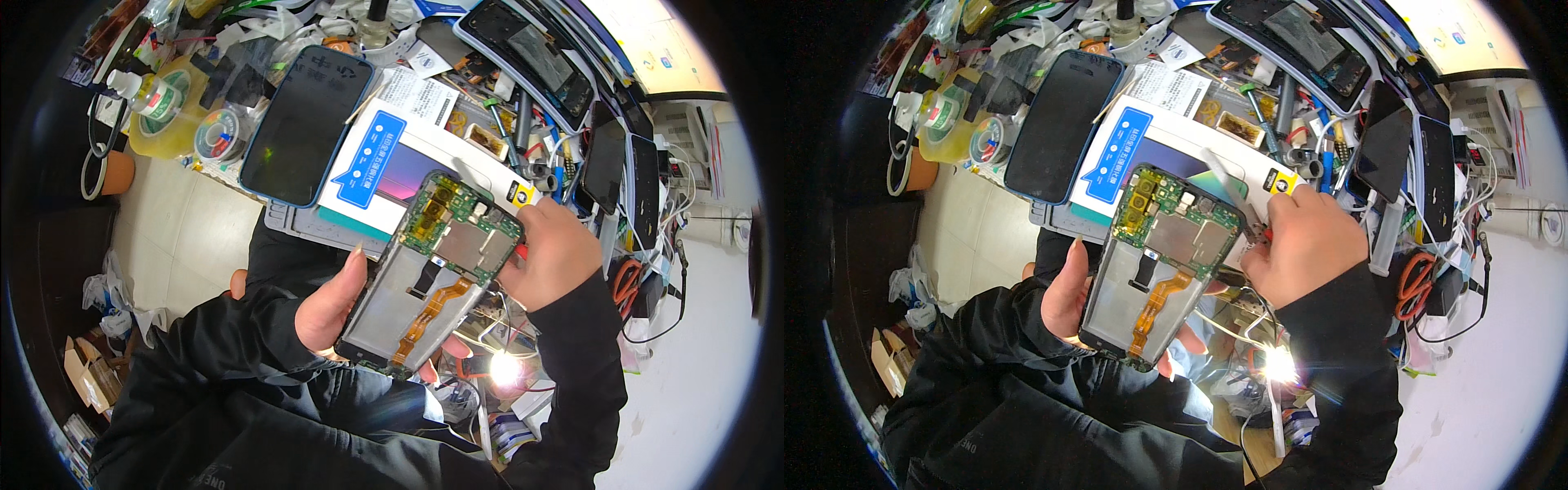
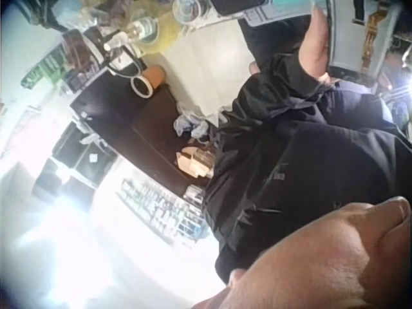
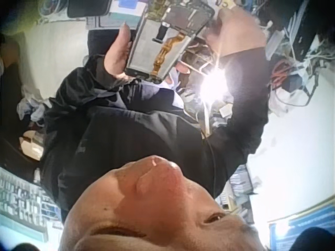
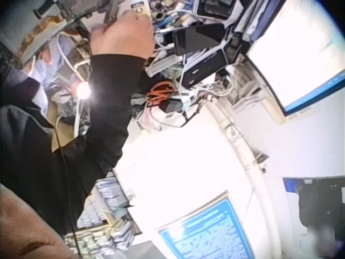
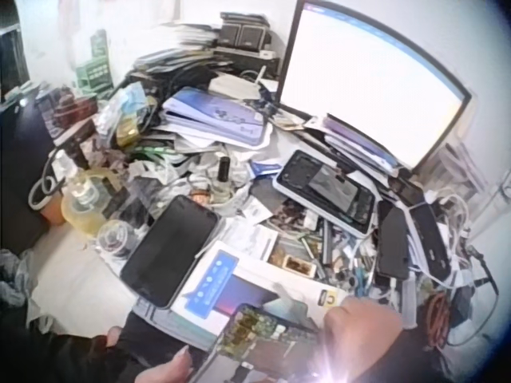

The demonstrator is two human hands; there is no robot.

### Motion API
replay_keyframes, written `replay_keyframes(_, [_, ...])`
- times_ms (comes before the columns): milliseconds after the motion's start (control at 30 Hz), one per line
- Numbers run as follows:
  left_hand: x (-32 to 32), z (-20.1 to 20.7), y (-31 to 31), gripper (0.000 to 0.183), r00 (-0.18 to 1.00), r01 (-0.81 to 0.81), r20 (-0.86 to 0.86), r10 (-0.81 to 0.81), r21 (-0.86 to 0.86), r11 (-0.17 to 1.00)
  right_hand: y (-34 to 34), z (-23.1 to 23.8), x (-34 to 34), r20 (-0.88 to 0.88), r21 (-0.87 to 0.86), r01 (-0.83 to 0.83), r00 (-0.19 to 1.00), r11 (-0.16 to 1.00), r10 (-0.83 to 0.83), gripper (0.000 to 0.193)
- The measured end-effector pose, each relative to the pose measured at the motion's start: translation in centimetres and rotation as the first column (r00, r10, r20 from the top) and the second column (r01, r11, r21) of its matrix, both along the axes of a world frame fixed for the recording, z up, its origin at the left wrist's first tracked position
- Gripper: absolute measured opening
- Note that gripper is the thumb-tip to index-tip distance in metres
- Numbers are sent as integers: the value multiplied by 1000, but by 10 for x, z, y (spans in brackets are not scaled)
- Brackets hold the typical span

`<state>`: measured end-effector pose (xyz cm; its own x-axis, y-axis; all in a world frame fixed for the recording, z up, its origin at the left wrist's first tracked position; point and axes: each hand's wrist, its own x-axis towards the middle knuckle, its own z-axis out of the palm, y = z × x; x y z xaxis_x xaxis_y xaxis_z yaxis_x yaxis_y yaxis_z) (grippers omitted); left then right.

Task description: The person disassembles a Huawei smartphone, removes the battery, and uses tweezers to manipulate small components on the motherboard. They repeatedly probe and adjust tiny parts near the bottom edge of the board while holding the device in one hand.

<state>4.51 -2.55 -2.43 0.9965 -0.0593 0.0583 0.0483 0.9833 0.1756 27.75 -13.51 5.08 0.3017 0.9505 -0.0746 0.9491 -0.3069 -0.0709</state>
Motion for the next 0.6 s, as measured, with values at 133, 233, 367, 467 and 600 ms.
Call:
replay_keyframes(133, [-2,-2,2,85,1000,-4,21,4,4,1000,3,0,8,-119,79,38,993,996,-28,27])
replay_keyframes(233, [-2,-5,1,85,999,-12,38,13,-12,1000,-4,7,13,-267,45,163,953,986,-146,19])
replay_keyframes(367, [-2,-8,1,85,999,-7,46,10,-50,999,-15,10,19,-505,62,385,808,921,-304,31])
replay_keyframes(467, [-2,-9,1,85,999,-8,42,11,-67,998,-24,8,22,-613,100,421,740,901,-277,35])
replay_keyframes(600, [2,-5,4,88,999,-22,26,22,-29,999,-35,13,17,-724,18,527,593,850,-352,32])
